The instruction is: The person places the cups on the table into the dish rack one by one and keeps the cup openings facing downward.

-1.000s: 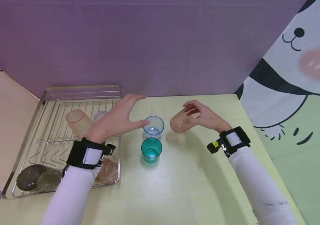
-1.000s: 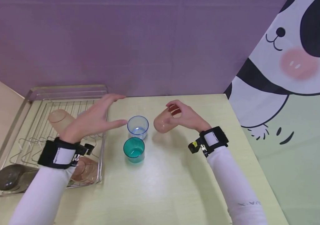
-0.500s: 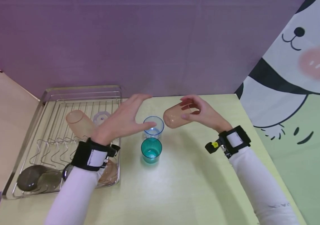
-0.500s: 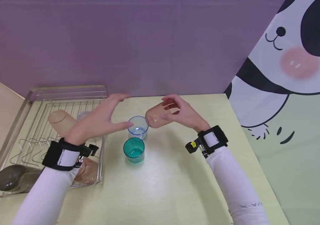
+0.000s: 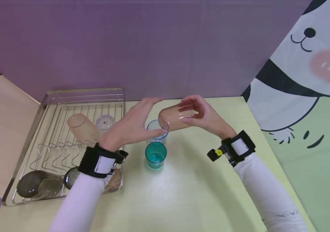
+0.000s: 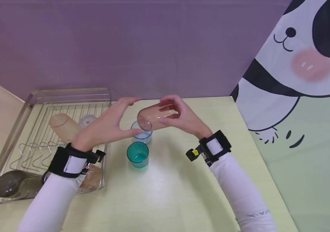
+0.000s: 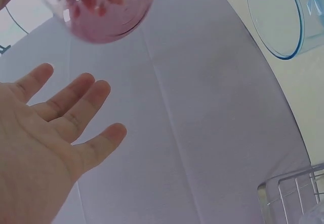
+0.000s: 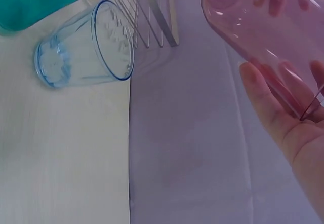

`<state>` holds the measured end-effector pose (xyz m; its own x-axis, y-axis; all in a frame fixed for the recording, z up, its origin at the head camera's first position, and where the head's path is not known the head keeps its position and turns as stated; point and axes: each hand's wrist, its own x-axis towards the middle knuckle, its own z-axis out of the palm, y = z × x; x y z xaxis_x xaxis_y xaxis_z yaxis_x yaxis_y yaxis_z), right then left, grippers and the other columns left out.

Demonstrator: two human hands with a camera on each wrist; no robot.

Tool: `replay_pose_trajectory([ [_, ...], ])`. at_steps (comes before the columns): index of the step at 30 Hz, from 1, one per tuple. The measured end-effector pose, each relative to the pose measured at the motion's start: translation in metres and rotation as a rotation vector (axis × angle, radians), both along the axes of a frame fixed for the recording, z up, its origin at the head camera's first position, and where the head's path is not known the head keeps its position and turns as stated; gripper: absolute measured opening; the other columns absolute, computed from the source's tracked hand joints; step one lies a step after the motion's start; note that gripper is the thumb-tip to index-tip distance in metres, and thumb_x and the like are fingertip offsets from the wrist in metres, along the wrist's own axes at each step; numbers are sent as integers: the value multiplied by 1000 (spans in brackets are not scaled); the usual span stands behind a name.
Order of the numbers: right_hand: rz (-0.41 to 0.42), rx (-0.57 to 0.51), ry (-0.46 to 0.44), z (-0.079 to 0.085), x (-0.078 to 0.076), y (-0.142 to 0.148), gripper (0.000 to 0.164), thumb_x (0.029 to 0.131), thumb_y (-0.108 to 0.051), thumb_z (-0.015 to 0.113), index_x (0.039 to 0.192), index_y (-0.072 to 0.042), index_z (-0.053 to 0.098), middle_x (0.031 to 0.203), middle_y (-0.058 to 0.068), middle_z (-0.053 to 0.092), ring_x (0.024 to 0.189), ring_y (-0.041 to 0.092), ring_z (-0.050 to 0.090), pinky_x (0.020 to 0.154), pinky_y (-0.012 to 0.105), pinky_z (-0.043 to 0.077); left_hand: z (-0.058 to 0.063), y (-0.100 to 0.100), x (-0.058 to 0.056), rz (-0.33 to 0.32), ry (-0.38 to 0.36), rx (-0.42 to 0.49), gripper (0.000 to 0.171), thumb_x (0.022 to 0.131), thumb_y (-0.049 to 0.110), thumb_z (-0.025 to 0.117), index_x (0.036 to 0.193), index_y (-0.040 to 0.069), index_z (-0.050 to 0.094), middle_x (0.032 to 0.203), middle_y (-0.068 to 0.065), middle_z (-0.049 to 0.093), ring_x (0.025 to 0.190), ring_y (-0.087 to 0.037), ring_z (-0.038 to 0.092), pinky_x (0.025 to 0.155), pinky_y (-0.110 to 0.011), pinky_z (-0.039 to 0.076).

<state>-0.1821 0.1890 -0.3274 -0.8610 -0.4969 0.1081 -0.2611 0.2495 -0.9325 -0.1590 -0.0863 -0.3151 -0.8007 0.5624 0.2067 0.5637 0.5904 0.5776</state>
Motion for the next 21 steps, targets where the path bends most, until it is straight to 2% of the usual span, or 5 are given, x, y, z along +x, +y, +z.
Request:
replay_pose_trajectory([
  [8,71,-93,39,3,9,-11,62,87,-14,75,135,-1,39,136,11,50,124,24,53,93,30,56,-1,4,3,-14,13,34,88,83,54,71,153,19,31,153,-1,41,141,-19,39,116,-47,38],
  [15,108,-176,39,5,14,-16,63,86,-18,77,133,-2,39,132,4,53,123,20,56,94,32,57,-1,9,5,-59,61,87,89,80,51,77,150,16,36,148,-2,46,136,-19,43,114,-43,40],
  [21,168,-270,39,6,18,-21,61,85,-19,78,131,-5,41,132,4,54,123,25,57,95,34,57,-4,14,6,-97,82,130,85,80,46,79,148,14,40,149,-4,43,137,-19,43,113,-44,41],
])
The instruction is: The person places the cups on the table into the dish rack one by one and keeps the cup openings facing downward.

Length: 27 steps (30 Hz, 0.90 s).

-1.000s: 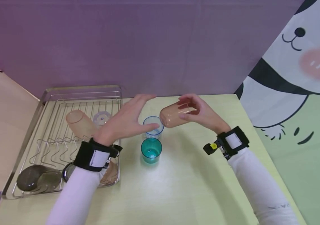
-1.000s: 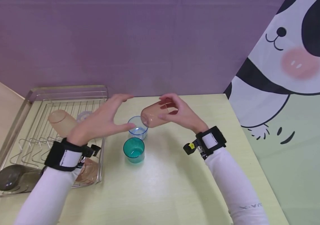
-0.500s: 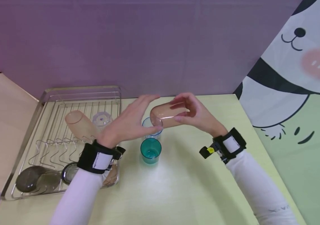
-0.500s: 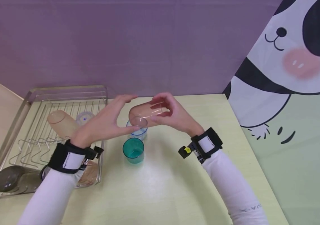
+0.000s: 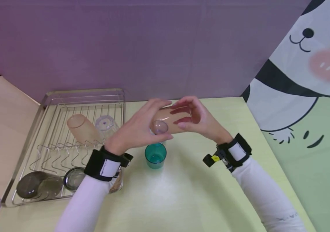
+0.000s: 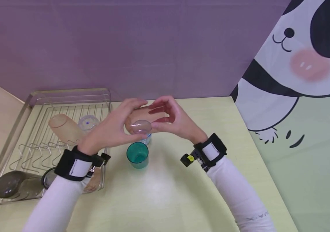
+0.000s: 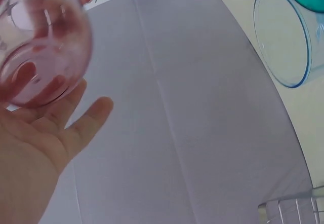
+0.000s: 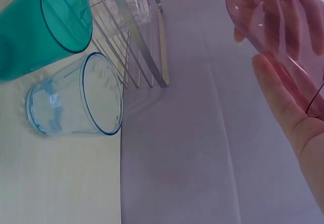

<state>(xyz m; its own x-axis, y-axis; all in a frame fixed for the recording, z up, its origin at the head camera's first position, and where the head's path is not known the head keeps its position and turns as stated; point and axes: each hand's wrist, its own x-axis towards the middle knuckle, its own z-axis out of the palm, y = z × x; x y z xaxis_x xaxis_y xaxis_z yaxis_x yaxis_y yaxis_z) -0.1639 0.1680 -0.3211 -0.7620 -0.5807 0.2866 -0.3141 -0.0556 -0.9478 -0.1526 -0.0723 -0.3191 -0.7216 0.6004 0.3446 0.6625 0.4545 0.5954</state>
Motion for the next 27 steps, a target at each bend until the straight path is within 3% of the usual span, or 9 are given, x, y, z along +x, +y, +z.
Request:
replay_pose_trajectory([
  [7,15,-10,9,2,4,-4,63,84,-27,79,132,-9,41,132,0,54,123,24,56,95,31,56,-6,3,3,-23,20,101,80,78,37,83,143,13,45,143,-5,48,127,-19,50,104,-40,50],
  [14,24,-18,26,1,4,-2,57,86,-19,77,131,-11,43,130,0,55,122,22,56,95,31,57,-13,7,4,-37,51,173,81,76,31,85,143,11,45,139,-7,51,121,-19,54,100,-37,52],
  [18,23,-28,18,1,3,-2,57,86,-23,77,131,-11,43,130,0,54,122,21,55,95,31,57,-17,9,5,-28,74,214,80,76,29,86,143,11,45,140,-8,51,121,-19,54,99,-38,54],
  [23,-1,-7,27,3,4,-3,63,86,-35,77,132,-10,42,131,-2,55,123,20,55,96,31,56,-21,10,6,-19,107,339,78,72,23,88,139,10,50,136,-9,55,122,-20,55,95,-37,55],
  [27,-4,1,23,5,5,-5,61,87,-34,75,133,-10,42,131,-2,55,123,21,55,96,34,55,-24,10,8,-6,114,424,77,69,19,90,136,9,54,133,-8,58,120,-19,57,96,-33,54],
])
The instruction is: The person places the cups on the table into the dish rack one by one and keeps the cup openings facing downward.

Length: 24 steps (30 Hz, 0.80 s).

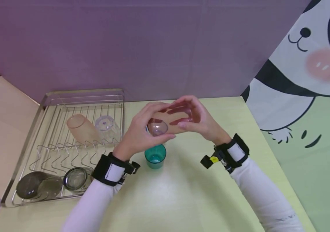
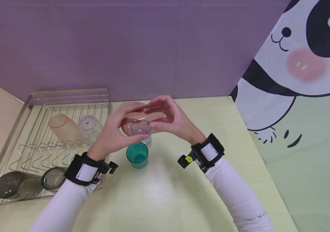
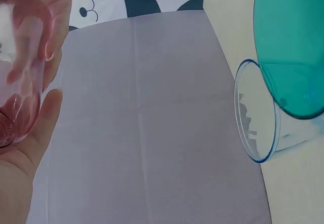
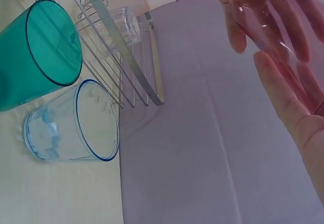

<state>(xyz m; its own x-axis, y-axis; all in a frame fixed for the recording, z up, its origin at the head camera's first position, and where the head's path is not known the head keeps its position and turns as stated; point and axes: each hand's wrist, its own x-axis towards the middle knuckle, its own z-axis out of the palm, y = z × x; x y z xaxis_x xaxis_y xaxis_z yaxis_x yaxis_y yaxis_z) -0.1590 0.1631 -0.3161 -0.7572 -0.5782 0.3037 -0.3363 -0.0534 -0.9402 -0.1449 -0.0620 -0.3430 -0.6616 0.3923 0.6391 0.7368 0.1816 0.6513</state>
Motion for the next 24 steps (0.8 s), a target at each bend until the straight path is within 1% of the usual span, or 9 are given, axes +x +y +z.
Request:
replay_pose_trajectory([
  [5,5,7,-9,1,1,-1,62,88,-31,75,134,-8,40,132,-2,54,122,21,54,96,35,55,-2,-1,1,-8,0,22,77,69,16,90,136,8,53,133,-9,58,119,-20,57,95,-33,55],
  [10,9,42,23,1,0,-4,74,87,-35,75,140,-1,34,135,1,51,126,23,51,100,37,53,0,-5,-1,-9,22,5,76,69,14,89,135,6,53,133,-12,58,119,-23,56,94,-35,55],
  [12,10,60,29,1,-1,-4,78,87,-37,75,142,0,32,137,3,50,127,24,50,100,38,53,0,-7,-1,-3,23,-14,76,70,15,89,136,6,52,133,-11,58,120,-23,56,96,-35,54],
  [15,16,79,34,1,-2,-4,80,87,-38,75,143,0,32,138,9,48,126,27,51,101,45,53,1,-10,-1,-3,8,-33,76,71,16,89,137,8,52,135,-10,57,122,-22,55,97,-35,53],
  [17,15,94,44,1,-3,-3,80,86,-39,75,143,-1,33,139,12,48,126,31,51,102,50,51,0,-12,-1,3,-3,-44,76,71,17,89,137,8,52,135,-9,57,122,-22,55,97,-35,53],
  [19,9,111,57,1,-3,-3,80,86,-40,75,143,-1,34,140,14,47,127,33,50,104,51,49,1,-13,-1,4,-26,-46,76,71,17,89,137,8,51,135,-9,57,120,-22,56,96,-37,53],
  [22,-12,130,67,1,-4,0,83,85,-44,75,143,-2,34,142,16,46,129,31,49,105,46,48,2,-18,0,11,-94,-48,76,72,17,88,137,10,50,133,-8,58,117,-22,56,95,-40,52],
  [24,-28,130,61,1,-4,3,85,84,-45,75,144,-2,33,143,16,45,130,28,48,104,41,49,3,-24,0,24,-135,-54,76,72,16,88,137,11,49,132,-8,58,116,-21,56,93,-41,52],
])
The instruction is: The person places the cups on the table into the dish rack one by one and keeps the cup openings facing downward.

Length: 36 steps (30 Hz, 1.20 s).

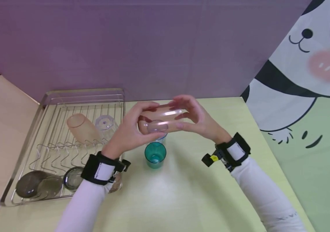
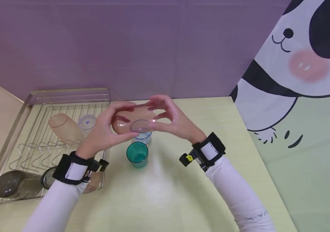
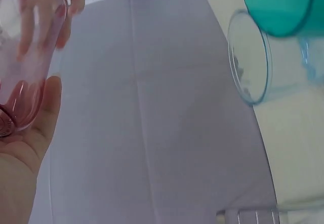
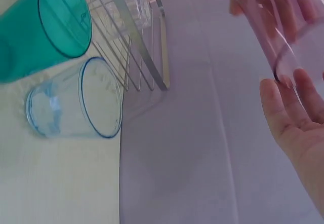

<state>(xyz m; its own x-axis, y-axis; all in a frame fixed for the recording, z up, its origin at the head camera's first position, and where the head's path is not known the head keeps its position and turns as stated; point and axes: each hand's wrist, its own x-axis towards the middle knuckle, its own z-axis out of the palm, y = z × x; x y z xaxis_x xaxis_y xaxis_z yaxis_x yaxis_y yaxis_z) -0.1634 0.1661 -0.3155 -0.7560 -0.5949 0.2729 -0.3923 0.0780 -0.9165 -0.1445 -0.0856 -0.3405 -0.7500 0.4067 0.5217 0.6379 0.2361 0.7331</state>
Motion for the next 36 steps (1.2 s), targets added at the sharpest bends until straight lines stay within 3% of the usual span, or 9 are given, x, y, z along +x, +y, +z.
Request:
replay_pose_trajectory([
  [7,-75,16,-18,-1,-5,17,78,87,-30,76,145,-2,32,142,10,47,130,36,46,99,29,51,2,-24,0,98,-25,-12,78,72,12,88,138,13,47,132,-7,60,110,-18,60,86,-27,55],
  [12,-117,48,-26,-4,-8,28,67,89,-17,73,143,-6,36,138,2,49,129,31,49,99,27,51,5,-41,1,140,-2,-2,80,72,6,87,140,11,46,132,-9,59,106,-20,63,82,-16,55],
  [16,-123,58,-34,-7,-10,35,62,89,-7,70,142,-9,38,137,0,50,127,26,51,99,26,51,5,-54,0,190,36,-3,82,69,1,87,140,8,47,133,-11,58,113,-21,60,87,-13,53],
  [18,-124,62,-35,-9,-11,38,61,89,-4,69,142,-11,39,137,0,50,128,29,50,99,26,51,5,-61,0,215,38,0,82,68,0,87,139,9,48,133,-10,58,113,-15,59,87,-13,52],
  [21,-130,71,-45,-11,-12,42,61,90,-3,67,143,-12,39,138,1,50,129,34,48,99,26,50,6,-69,2,231,9,14,80,70,-2,85,140,10,48,133,-11,58,110,-4,59,85,-12,53],
  [24,-142,83,-61,-14,-14,46,61,90,-4,67,143,-12,38,140,3,49,129,30,48,99,25,49,9,-77,4,241,-51,28,79,73,-2,83,141,12,46,133,-12,56,101,0,60,78,-13,56],
  [30,-160,95,-70,-20,-17,54,61,90,-1,66,143,-12,38,140,3,48,127,23,51,99,22,50,10,-90,6,313,-109,31,79,74,2,84,142,18,47,130,-8,57,95,-3,65,72,-14,57],
  [36,-190,116,-112,-25,-19,63,61,90,-2,66,144,-13,38,139,0,48,126,19,52,96,22,52,11,-103,5,383,-63,41,79,71,-1,86,139,16,51,131,-5,56,108,-10,59,79,-10,54],
])
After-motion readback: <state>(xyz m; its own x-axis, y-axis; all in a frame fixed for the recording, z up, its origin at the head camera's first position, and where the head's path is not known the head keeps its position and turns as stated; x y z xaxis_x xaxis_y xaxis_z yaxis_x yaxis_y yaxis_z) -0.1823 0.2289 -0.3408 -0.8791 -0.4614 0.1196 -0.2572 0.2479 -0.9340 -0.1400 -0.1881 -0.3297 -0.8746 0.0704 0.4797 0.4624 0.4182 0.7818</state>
